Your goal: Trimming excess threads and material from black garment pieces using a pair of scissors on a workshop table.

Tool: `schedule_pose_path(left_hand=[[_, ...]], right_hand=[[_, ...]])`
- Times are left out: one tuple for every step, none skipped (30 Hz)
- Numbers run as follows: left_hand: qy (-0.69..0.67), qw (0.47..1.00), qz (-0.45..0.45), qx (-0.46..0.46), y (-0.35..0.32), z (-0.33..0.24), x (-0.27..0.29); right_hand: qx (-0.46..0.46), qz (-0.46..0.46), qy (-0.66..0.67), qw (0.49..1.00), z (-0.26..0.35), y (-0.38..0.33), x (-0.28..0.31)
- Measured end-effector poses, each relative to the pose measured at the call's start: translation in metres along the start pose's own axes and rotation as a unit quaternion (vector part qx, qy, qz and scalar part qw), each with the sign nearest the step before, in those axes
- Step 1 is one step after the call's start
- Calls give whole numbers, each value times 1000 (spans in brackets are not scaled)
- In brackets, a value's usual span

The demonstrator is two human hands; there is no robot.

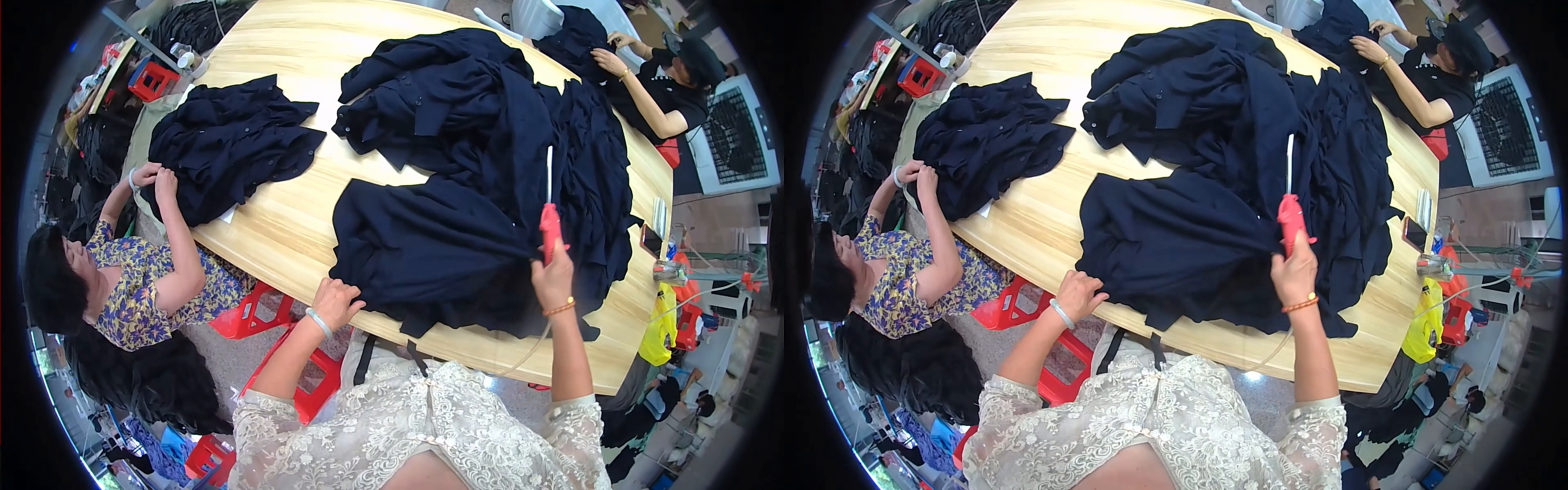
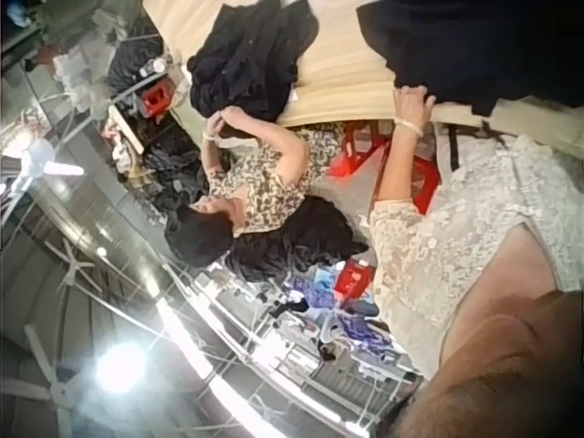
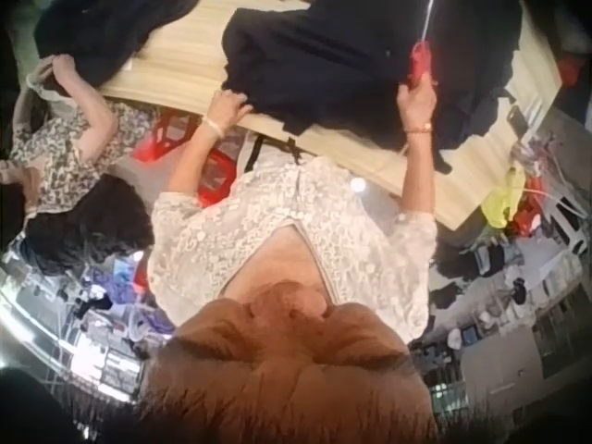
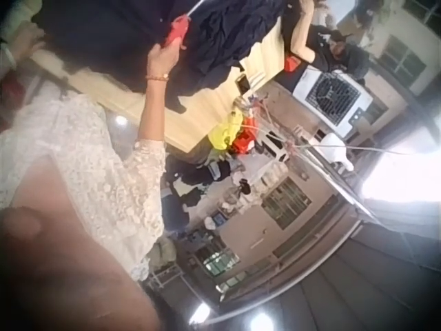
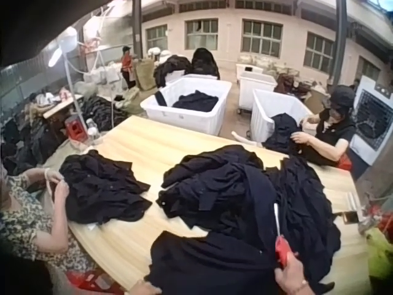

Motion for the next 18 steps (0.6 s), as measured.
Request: schedule_pose_path(left_hand=[[-1,1000,1,0,3,-3,-1],[-31,999,-34,5,7,-6,3],[-61,996,-69,10,11,-9,8],[-74,992,-105,-1,12,-13,15],[-71,988,-137,-4,16,-26,30],[-67,983,-171,-6,18,-38,44],[-68,979,-193,-1,21,-46,49],[-78,974,-212,15,24,-52,51],[-87,969,-231,31,28,-59,51],[-83,964,-246,53,33,-62,45],[-102,964,-232,86,38,-60,32],[-120,961,-218,120,41,-55,16],[-131,952,-245,130,42,-48,7],[-186,943,-227,157,44,-39,-6],[-240,931,-205,184,43,-33,-10],[-308,908,-186,214,41,-24,-14],[-348,902,-97,236,38,-11,-23],[-534,802,-92,251,35,-3,-28]], right_hand=[[20,-28,-7,999,-5,8,4],[20,-35,-27,999,-13,13,5],[20,-42,-48,998,-19,18,6],[42,-66,-60,995,-21,21,8],[42,-64,-61,995,-20,21,8],[10,-32,-84,996,-20,22,5],[-23,0,-107,994,-20,22,4],[-37,18,-103,994,-6,20,4],[-36,48,-121,991,7,16,3],[-34,78,-139,987,14,10,0],[22,64,-166,984,16,2,-4],[21,91,-187,978,27,-6,-5],[34,80,-179,980,32,-16,-10],[16,106,-184,977,37,-26,-11],[10,113,-180,977,43,-37,-10],[26,119,-141,982,48,-46,-10],[34,118,-118,985,55,-55,-8],[42,116,-95,988,59,-62,-8]])
Point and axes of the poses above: each hand's wrist, its own y-axis towards the middle knuckle, its own x-axis out of the back of the hand, z = x × y, the point moved 5 cm from there along y, towards the middle knuckle, and after that the axes turned 2 degrees about x, right-handed, at the moved point
